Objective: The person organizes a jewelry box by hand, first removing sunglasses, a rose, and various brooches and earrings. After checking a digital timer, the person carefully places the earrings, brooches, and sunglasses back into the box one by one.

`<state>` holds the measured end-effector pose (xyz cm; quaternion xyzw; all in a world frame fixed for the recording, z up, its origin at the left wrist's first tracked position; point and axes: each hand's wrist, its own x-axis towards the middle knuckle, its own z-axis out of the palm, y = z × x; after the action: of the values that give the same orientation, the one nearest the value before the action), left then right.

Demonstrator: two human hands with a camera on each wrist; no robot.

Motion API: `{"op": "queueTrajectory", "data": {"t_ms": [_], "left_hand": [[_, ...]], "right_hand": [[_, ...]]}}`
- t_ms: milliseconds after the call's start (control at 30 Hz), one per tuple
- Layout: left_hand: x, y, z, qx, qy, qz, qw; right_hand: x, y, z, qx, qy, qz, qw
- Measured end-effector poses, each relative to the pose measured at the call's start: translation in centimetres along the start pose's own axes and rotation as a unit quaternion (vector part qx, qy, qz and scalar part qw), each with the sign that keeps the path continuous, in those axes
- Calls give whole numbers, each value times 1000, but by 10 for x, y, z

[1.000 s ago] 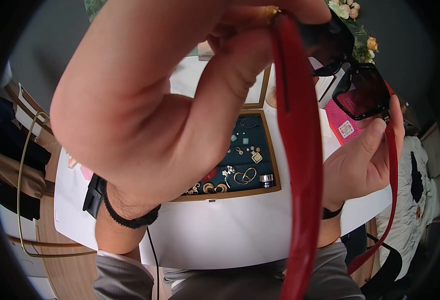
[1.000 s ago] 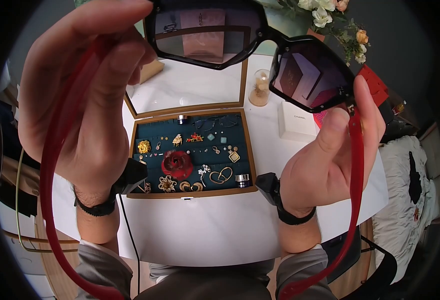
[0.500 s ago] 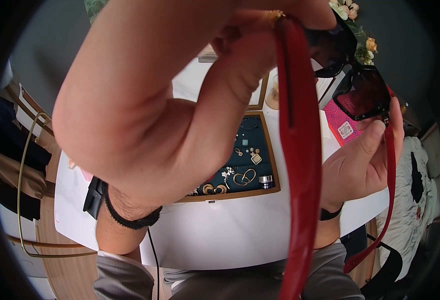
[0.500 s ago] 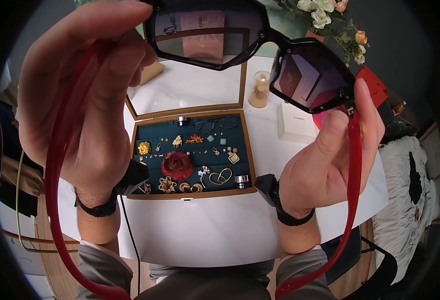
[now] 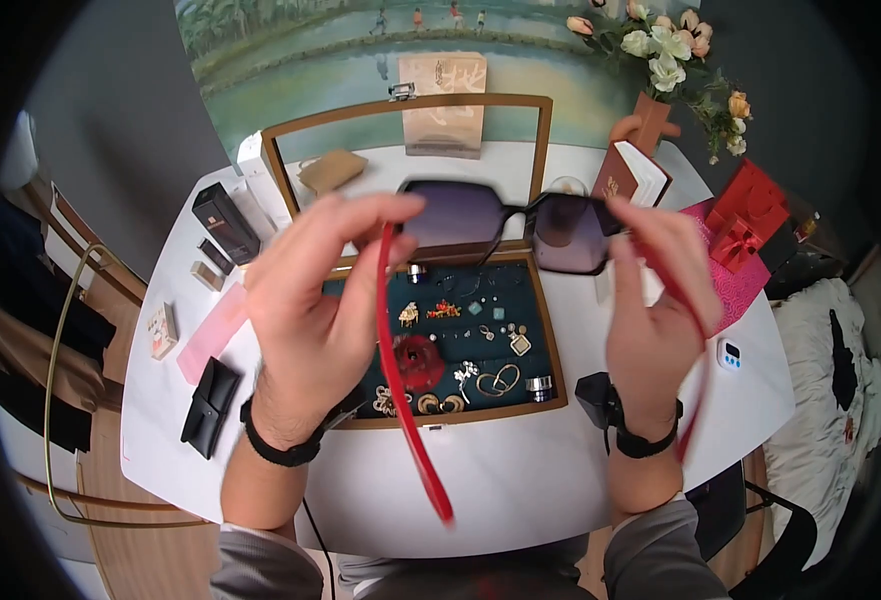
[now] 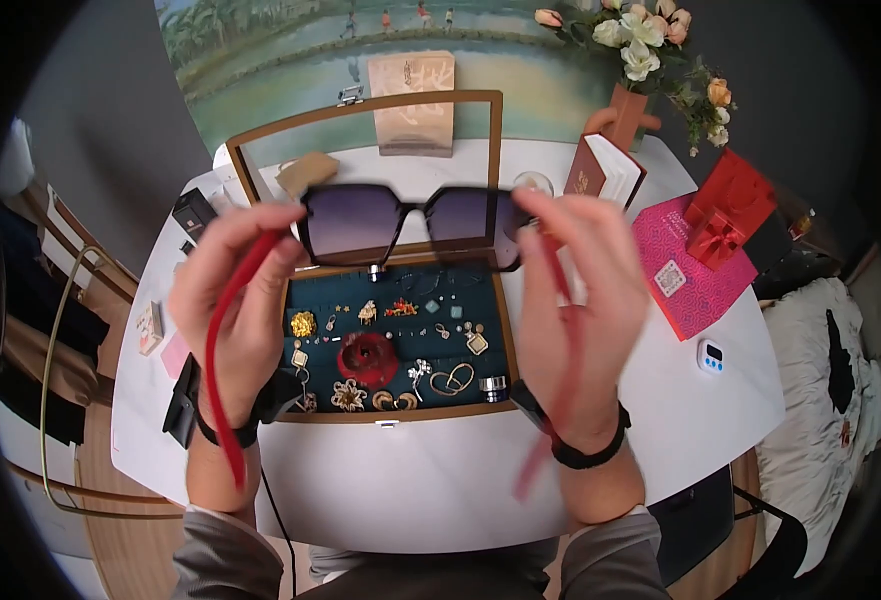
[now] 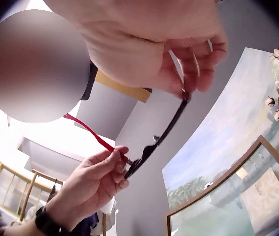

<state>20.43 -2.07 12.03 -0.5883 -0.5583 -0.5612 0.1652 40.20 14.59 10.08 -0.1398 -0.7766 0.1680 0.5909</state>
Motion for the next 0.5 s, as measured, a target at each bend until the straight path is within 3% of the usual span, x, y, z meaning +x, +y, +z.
{"op": "queueTrajectory", "data": {"t_ms": [100,200,267,367,500], "left_hand": [[-19,-15,-6,27,-22,-82,996],[-31,-22,-15,32,-45,-144,988],[-35,-26,-21,50,-55,-135,988],[-42,-37,-24,74,-55,-125,988],[-44,-43,-28,6,-51,-176,983]], "right_hand": [[-6,3,13,0,-80,30,996],[-13,7,22,-33,-136,6,990],[-15,4,25,-39,-172,18,984],[-19,2,33,-15,-161,39,986],[-22,4,37,34,-172,64,982]]}}
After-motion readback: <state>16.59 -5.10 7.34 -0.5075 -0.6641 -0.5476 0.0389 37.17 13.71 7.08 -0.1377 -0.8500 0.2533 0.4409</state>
